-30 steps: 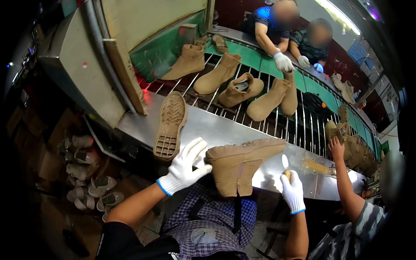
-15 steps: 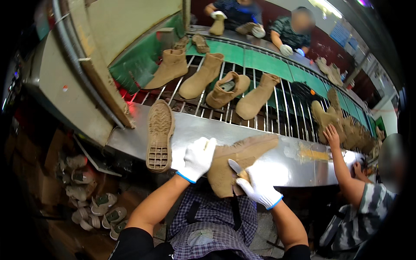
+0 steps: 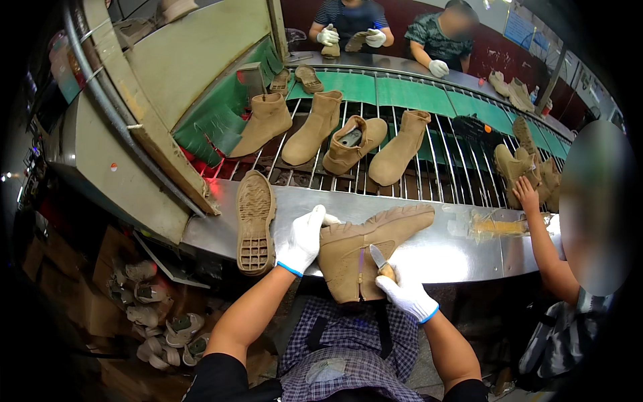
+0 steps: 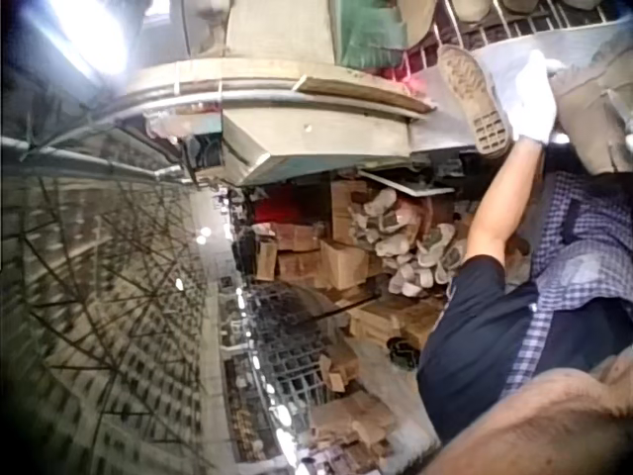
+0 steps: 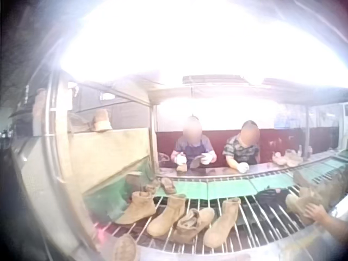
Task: The person handles footwear components on a conveyor belt, including picking up boots, using a small knife to trim material from the soles, and placing the shoes back onto the belt.
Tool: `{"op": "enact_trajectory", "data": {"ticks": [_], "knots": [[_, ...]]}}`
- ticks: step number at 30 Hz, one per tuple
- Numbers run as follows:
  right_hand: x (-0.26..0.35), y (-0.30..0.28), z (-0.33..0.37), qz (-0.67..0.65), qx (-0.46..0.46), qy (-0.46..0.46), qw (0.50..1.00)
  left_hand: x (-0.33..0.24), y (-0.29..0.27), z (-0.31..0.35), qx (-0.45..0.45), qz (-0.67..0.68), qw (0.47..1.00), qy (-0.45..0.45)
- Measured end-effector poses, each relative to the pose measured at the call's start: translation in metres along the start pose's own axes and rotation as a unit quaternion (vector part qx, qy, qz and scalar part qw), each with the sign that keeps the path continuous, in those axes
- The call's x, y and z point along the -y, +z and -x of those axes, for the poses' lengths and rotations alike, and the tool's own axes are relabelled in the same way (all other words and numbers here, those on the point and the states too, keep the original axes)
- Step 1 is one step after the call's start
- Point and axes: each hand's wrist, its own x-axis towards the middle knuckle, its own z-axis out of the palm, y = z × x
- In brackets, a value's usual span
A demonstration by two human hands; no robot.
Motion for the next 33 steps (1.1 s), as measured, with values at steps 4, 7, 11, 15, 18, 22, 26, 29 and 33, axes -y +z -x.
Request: {"op": "enact_trajectory", "data": {"ticks": [4, 7, 11, 15, 18, 22, 26, 29, 33], "knots": [[0.008, 0.003, -0.001, 0.094, -0.018, -0.077, 0.992, 0.0, -0.007, -0.008, 0.032, -0.432, 0.894, 0.114], [0.014, -0.008, -0.002, 0.085, -0.003, -0.073, 0.994, -0.056, 0.01, -0.003, 0.088, -0.593, 0.77, 0.217], [0.033, -0.016, 0.002, 0.027, 0.051, 0.033, 0.998, -0.072, 0.019, -0.017, 0.136, -0.618, 0.729, 0.261], [0.049, -0.044, 0.014, -0.105, -0.024, 0.081, 0.991, -0.094, 0.061, -0.025, 0.159, -0.442, 0.82, 0.327], [0.01, -0.079, -0.005, 0.101, -0.154, -0.035, 0.982, -0.124, 0.109, -0.025, 0.277, -0.466, 0.813, 0.214], [0.014, -0.112, -0.009, 0.196, -0.148, 0.043, 0.969, -0.103, 0.152, -0.032, 0.28, -0.514, 0.797, 0.146], [-0.032, -0.1, -0.003, 0.152, -0.254, 0.073, 0.952, -0.09, 0.157, -0.033, 0.271, -0.55, 0.775, 0.154], [-0.043, -0.087, -0.003, 0.112, -0.341, 0.039, 0.932, -0.096, 0.161, -0.038, 0.276, -0.568, 0.755, 0.177], [-0.033, -0.077, -0.022, 0.089, -0.349, 0.049, 0.931, -0.099, 0.162, -0.045, 0.282, -0.564, 0.744, 0.222]]}}
